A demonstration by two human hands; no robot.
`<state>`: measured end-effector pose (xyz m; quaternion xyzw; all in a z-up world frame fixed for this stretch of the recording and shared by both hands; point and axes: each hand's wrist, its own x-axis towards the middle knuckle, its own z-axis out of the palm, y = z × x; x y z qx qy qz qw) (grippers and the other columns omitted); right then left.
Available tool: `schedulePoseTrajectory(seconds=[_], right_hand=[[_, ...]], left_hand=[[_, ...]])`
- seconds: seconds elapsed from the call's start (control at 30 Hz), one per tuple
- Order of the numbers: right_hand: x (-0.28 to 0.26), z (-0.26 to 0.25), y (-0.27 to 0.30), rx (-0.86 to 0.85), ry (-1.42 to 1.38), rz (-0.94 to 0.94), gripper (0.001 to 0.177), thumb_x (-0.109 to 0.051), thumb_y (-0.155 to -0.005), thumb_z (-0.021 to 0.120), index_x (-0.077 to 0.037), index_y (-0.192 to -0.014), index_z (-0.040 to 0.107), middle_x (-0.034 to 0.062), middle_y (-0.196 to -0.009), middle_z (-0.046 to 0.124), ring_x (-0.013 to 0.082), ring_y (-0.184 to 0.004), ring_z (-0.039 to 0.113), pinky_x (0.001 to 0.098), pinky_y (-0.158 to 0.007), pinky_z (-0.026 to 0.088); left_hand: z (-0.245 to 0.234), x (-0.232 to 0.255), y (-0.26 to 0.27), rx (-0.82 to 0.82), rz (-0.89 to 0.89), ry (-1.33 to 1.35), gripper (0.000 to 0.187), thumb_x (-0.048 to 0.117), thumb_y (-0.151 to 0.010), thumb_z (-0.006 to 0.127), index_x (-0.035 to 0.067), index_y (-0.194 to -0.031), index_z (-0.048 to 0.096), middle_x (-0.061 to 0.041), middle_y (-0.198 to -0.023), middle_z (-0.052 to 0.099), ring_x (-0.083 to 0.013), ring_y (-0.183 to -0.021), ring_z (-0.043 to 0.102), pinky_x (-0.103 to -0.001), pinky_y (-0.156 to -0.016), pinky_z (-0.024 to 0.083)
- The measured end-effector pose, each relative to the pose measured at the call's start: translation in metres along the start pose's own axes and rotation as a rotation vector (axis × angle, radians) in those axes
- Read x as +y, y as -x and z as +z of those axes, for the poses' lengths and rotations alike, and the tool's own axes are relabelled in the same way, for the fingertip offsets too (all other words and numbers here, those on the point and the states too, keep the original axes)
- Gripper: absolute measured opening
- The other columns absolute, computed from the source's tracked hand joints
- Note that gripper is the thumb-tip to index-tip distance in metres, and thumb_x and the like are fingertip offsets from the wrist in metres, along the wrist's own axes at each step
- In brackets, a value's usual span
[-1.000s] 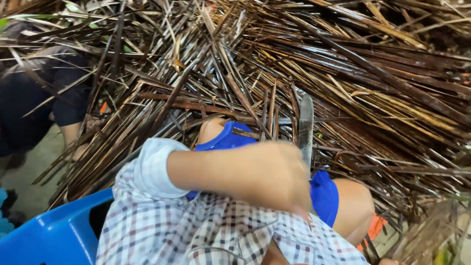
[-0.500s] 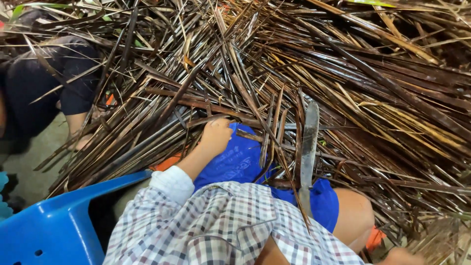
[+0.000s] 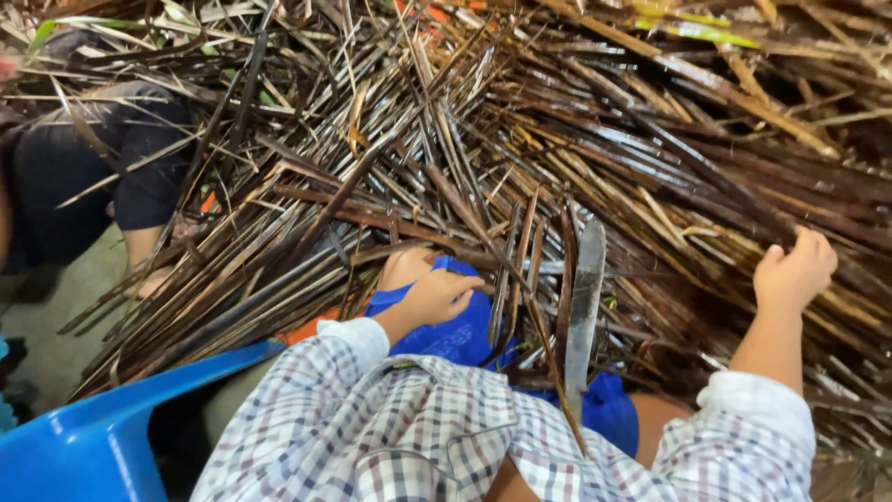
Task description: The person is using a machete to strip the leafy parts off the central ribs of palm fronds.
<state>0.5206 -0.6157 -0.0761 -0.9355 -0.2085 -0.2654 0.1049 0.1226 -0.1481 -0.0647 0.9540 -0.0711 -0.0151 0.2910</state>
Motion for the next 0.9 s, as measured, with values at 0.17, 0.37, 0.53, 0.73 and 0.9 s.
schedulePoseTrajectory(seconds=[0.17,0.37,0.53,0.73,0.9], right_hand=[[-0.067,-0.02,-0.069,-0.576,-0.018,0.368,0.054,-0.009,-0.111,0.052,-0.004,-0.16,0.03,0.0183,-0.165,0.026,0.0466,-0.142,0.024,0.0712,-0.102,0.035],[-0.072,0.003,-0.062,-0.761,0.062,0.44,0.045,-0.023,-0.114,0.036,-0.018,-0.159,0.043,0.0138,-0.163,0.038,0.041,-0.143,0.031,0.0669,-0.105,0.026],[-0.032,0.035,-0.025,-0.476,0.215,0.222,0.028,-0.021,-0.116,0.053,-0.017,-0.135,0.073,0.0178,-0.137,0.064,0.0401,-0.113,0.055,0.056,-0.092,0.033],[-0.034,-0.007,0.019,0.027,0.252,-0.123,0.013,-0.019,-0.107,0.087,-0.018,-0.119,0.083,0.0012,-0.116,0.064,0.0217,-0.093,0.062,0.0381,-0.081,0.045],[-0.087,-0.081,0.049,-0.142,0.012,-0.04,0.012,-0.017,-0.116,0.077,-0.009,-0.123,0.079,0.0087,-0.114,0.074,0.0294,-0.086,0.068,0.0431,-0.06,0.052]], left_hand=[[0.002,-0.006,-0.001,-0.015,-0.057,0.101,0.036,0.019,-0.104,0.048,0.007,-0.132,0.067,-0.009,-0.09,0.077,-0.0257,-0.068,0.067,-0.04,-0.061,0.051],[0.006,-0.013,-0.002,-0.026,-0.066,0.129,0.033,0.017,-0.103,0.047,0.008,-0.126,0.069,-0.011,-0.101,0.077,-0.0282,-0.084,0.071,-0.043,-0.078,0.055],[0.011,-0.016,-0.002,-0.025,-0.065,0.129,0.034,0.017,-0.102,0.046,0.008,-0.125,0.07,-0.01,-0.109,0.078,-0.0279,-0.091,0.072,-0.043,-0.084,0.054],[0.012,-0.016,-0.001,0.064,-0.001,0.109,0.031,0.014,-0.102,0.049,0.007,-0.121,0.072,-0.01,-0.103,0.078,-0.028,-0.086,0.073,-0.043,-0.078,0.057],[0.012,-0.016,-0.001,0.072,0.026,0.093,0.03,0.015,-0.101,0.049,0.008,-0.12,0.071,-0.009,-0.104,0.078,-0.0287,-0.086,0.073,-0.044,-0.076,0.057]])
